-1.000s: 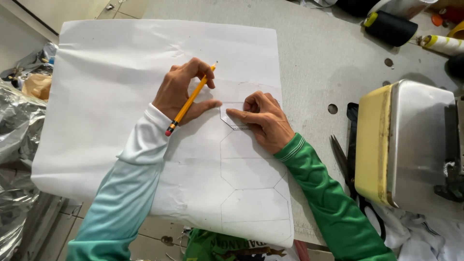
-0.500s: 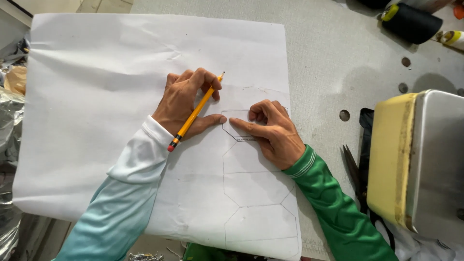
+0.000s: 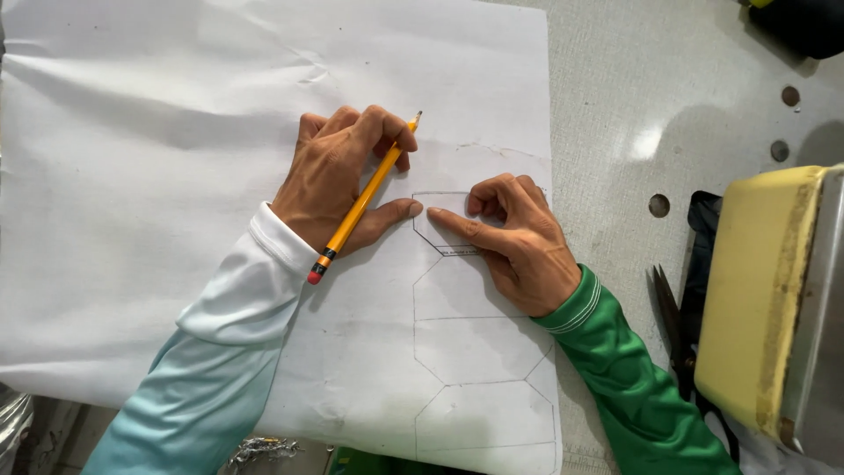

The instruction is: The person traces a paper pattern onto a large sheet of white fabric using a yellow pencil. They hold the pattern steady with one hand while drawing the outline with the other, then reposition the pattern to trace additional sections.

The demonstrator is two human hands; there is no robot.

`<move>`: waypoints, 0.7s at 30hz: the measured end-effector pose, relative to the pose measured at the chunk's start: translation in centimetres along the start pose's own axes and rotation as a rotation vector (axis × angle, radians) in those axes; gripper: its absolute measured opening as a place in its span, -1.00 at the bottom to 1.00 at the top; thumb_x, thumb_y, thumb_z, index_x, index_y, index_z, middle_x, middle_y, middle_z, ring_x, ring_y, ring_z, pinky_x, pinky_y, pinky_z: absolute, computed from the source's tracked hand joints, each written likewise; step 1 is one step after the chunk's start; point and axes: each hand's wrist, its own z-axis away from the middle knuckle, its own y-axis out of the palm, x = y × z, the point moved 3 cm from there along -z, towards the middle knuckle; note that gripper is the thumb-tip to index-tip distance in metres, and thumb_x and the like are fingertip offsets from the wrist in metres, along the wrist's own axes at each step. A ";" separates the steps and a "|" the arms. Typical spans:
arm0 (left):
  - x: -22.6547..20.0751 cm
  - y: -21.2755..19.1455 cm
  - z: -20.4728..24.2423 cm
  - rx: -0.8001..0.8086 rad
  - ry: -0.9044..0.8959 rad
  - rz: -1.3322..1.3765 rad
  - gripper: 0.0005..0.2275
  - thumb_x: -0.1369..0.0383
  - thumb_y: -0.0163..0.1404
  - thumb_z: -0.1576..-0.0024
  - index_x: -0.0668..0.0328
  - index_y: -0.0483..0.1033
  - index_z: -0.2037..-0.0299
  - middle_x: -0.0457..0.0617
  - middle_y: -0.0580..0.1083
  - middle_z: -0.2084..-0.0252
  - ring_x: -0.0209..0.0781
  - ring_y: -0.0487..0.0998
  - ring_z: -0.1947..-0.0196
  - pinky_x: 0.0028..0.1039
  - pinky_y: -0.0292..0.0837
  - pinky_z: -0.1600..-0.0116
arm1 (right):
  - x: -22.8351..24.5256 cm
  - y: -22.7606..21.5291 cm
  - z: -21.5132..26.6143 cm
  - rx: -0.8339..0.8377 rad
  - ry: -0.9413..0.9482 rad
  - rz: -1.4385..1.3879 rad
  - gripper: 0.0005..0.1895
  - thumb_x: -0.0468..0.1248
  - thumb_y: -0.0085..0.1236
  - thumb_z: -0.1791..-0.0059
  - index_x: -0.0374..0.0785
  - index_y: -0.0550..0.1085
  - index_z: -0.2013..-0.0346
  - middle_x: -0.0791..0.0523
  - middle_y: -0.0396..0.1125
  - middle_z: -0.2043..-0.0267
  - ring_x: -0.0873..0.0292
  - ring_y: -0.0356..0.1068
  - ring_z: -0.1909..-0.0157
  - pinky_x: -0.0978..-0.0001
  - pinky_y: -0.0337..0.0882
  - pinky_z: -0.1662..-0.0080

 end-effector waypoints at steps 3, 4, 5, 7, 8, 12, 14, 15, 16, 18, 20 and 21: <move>0.0 -0.1 0.1 0.009 0.002 0.012 -0.59 0.30 0.31 0.02 0.03 0.40 0.02 -0.08 0.57 0.28 -0.02 0.55 0.09 -0.15 0.12 -0.12 | 0.3 -0.1 -0.1 -0.004 0.009 -0.011 -0.57 -0.38 0.02 -0.08 0.06 0.56 -0.19 0.13 0.18 0.12 0.03 0.25 0.07 0.17 0.33 -0.09; 0.0 0.0 0.1 0.011 0.003 0.013 -0.59 0.30 0.31 0.02 0.03 0.40 0.02 -0.08 0.57 0.28 -0.02 0.55 0.09 -0.15 0.12 -0.12 | 0.3 -0.1 -0.1 -0.004 0.010 -0.011 -0.57 -0.38 0.02 -0.08 0.06 0.56 -0.19 0.13 0.18 0.12 0.03 0.25 0.07 0.17 0.33 -0.09; 0.0 0.0 0.1 0.006 0.005 0.007 -0.59 0.29 0.31 0.01 0.04 0.40 0.02 -0.07 0.57 0.28 -0.01 0.55 0.09 -0.14 0.12 -0.12 | 0.3 -0.1 -0.1 -0.006 0.011 -0.007 -0.57 -0.38 0.02 -0.08 0.07 0.56 -0.19 0.13 0.18 0.12 0.03 0.25 0.08 0.18 0.34 -0.09; 0.0 0.0 0.0 0.000 0.009 0.000 -0.59 0.29 0.31 0.00 0.05 0.40 0.02 -0.06 0.57 0.29 -0.01 0.55 0.09 -0.14 0.13 -0.12 | 0.2 -0.1 -0.1 -0.008 0.010 -0.002 -0.57 -0.38 0.03 -0.08 0.07 0.56 -0.19 0.13 0.18 0.12 0.03 0.26 0.08 0.19 0.34 -0.09; 0.0 0.0 0.0 0.002 0.004 0.008 -0.59 0.29 0.32 0.00 0.05 0.40 0.02 -0.06 0.57 0.29 -0.01 0.54 0.10 -0.14 0.12 -0.12 | 0.1 0.0 0.0 -0.008 0.007 -0.005 -0.57 -0.38 0.02 -0.07 0.07 0.56 -0.19 0.13 0.18 0.12 0.03 0.25 0.08 0.18 0.34 -0.09; 0.1 0.0 0.0 0.006 0.002 0.018 -0.59 0.28 0.32 0.00 0.06 0.41 0.01 -0.06 0.56 0.29 0.00 0.54 0.10 -0.14 0.11 -0.12 | 0.2 -0.1 -0.1 -0.006 0.004 -0.001 -0.57 -0.39 0.02 -0.08 0.06 0.55 -0.19 0.13 0.16 0.11 0.04 0.24 0.07 0.19 0.33 -0.08; 0.0 0.1 0.1 0.004 0.002 0.017 -0.59 0.28 0.32 0.00 0.05 0.40 0.01 -0.07 0.56 0.29 -0.01 0.54 0.09 -0.14 0.11 -0.12 | 0.3 -0.1 -0.1 -0.003 0.003 0.000 -0.56 -0.40 0.02 -0.07 0.06 0.55 -0.20 0.13 0.16 0.12 0.04 0.24 0.07 0.19 0.32 -0.08; 0.0 0.1 0.1 0.002 0.000 0.015 -0.59 0.28 0.32 0.00 0.04 0.40 0.01 -0.07 0.56 0.29 -0.02 0.54 0.09 -0.14 0.10 -0.13 | 0.3 -0.1 -0.1 0.002 0.001 0.000 -0.55 -0.40 0.02 -0.07 0.07 0.54 -0.20 0.13 0.16 0.12 0.03 0.23 0.08 0.18 0.32 -0.08; 0.0 0.1 0.1 0.003 0.001 0.016 -0.59 0.28 0.32 0.00 0.04 0.40 0.01 -0.07 0.56 0.29 -0.02 0.54 0.09 -0.14 0.10 -0.13 | 0.3 -0.1 -0.1 0.002 0.001 0.000 -0.55 -0.40 0.02 -0.07 0.07 0.54 -0.20 0.13 0.16 0.12 0.03 0.23 0.08 0.18 0.32 -0.08; 0.1 0.1 0.1 0.004 -0.003 0.015 -0.59 0.27 0.31 -0.01 0.05 0.41 0.01 -0.06 0.56 0.29 -0.01 0.54 0.09 -0.14 0.11 -0.12 | 0.3 -0.1 -0.1 -0.004 0.002 -0.003 -0.56 -0.39 0.03 -0.06 0.06 0.56 -0.19 0.13 0.17 0.12 0.04 0.25 0.09 0.17 0.33 -0.09; 0.1 0.1 0.0 0.006 -0.004 0.016 -0.59 0.28 0.31 0.00 0.05 0.41 0.01 -0.06 0.56 0.29 -0.01 0.54 0.09 -0.14 0.10 -0.12 | 0.3 -0.1 -0.2 -0.004 0.005 -0.002 -0.56 -0.39 0.03 -0.07 0.05 0.56 -0.19 0.13 0.18 0.13 0.03 0.25 0.09 0.17 0.34 -0.08; 0.1 0.1 0.0 0.009 -0.009 0.017 -0.59 0.30 0.31 0.01 0.05 0.41 0.01 -0.06 0.56 0.29 -0.02 0.54 0.09 -0.15 0.10 -0.13 | 0.3 -0.2 -0.3 -0.003 0.008 -0.003 -0.57 -0.39 0.03 -0.07 0.05 0.56 -0.18 0.12 0.18 0.13 0.03 0.26 0.10 0.16 0.34 -0.08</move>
